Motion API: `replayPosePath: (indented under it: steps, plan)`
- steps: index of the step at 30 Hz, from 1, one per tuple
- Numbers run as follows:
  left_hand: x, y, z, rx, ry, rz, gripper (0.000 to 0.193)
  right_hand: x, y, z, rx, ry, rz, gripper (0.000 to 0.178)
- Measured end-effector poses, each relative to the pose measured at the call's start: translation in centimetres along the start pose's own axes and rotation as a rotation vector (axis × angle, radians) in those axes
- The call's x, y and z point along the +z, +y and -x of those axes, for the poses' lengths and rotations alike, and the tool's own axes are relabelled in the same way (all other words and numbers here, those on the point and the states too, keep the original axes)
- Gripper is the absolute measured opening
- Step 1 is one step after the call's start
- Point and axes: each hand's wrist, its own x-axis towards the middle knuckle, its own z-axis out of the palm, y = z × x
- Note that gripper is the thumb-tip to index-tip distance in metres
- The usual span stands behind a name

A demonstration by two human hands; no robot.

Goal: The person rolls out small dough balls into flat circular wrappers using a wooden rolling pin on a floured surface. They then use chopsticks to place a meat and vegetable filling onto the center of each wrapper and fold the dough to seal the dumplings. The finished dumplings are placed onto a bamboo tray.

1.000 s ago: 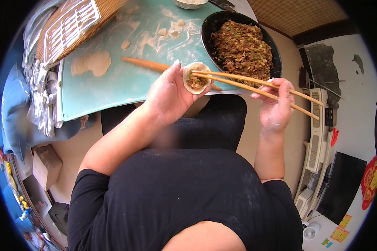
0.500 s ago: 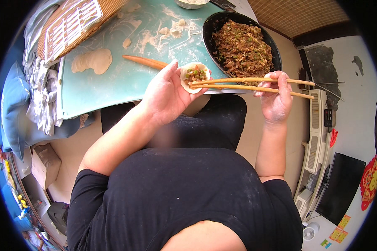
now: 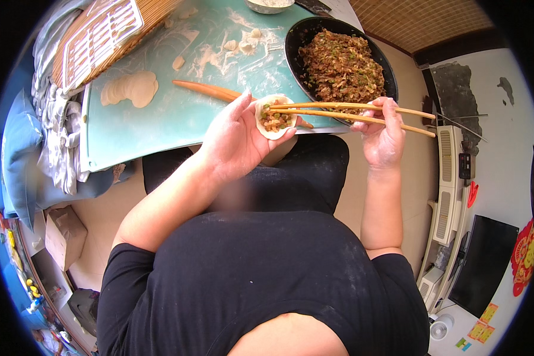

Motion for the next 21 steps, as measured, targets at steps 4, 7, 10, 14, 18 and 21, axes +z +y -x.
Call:
replayPosePath:
  steps: [4,7,10,14,18,21]
  plan:
    - [-0.1,0.0,0.0,0.026,0.027,-0.042,0.054,-0.4,0.1,-0.1,0.005,0.024,-0.078,0.025]
    - [-0.2,-0.1,-0.1,0.034,0.054,-0.029,0.054,-0.3,0.3,0.0,-0.02,0.081,-0.027,0.026]
    - [-0.6,0.1,-0.3,0.031,0.064,-0.007,0.054,-1.7,-0.7,0.0,-0.153,0.211,-0.117,0.025]
    - [-1.2,0.3,-0.2,0.033,0.057,-0.005,0.054,-5.1,0.2,-0.3,-0.319,0.441,0.315,0.025]
    - [-1.3,-0.1,-0.3,0.024,0.101,0.052,0.055,-7.7,3.3,-0.1,-0.311,0.438,0.688,0.021]
    - [-0.8,-0.3,-0.5,-0.017,0.048,0.052,0.055,-7.7,3.0,0.6,-0.26,0.603,0.895,0.018]
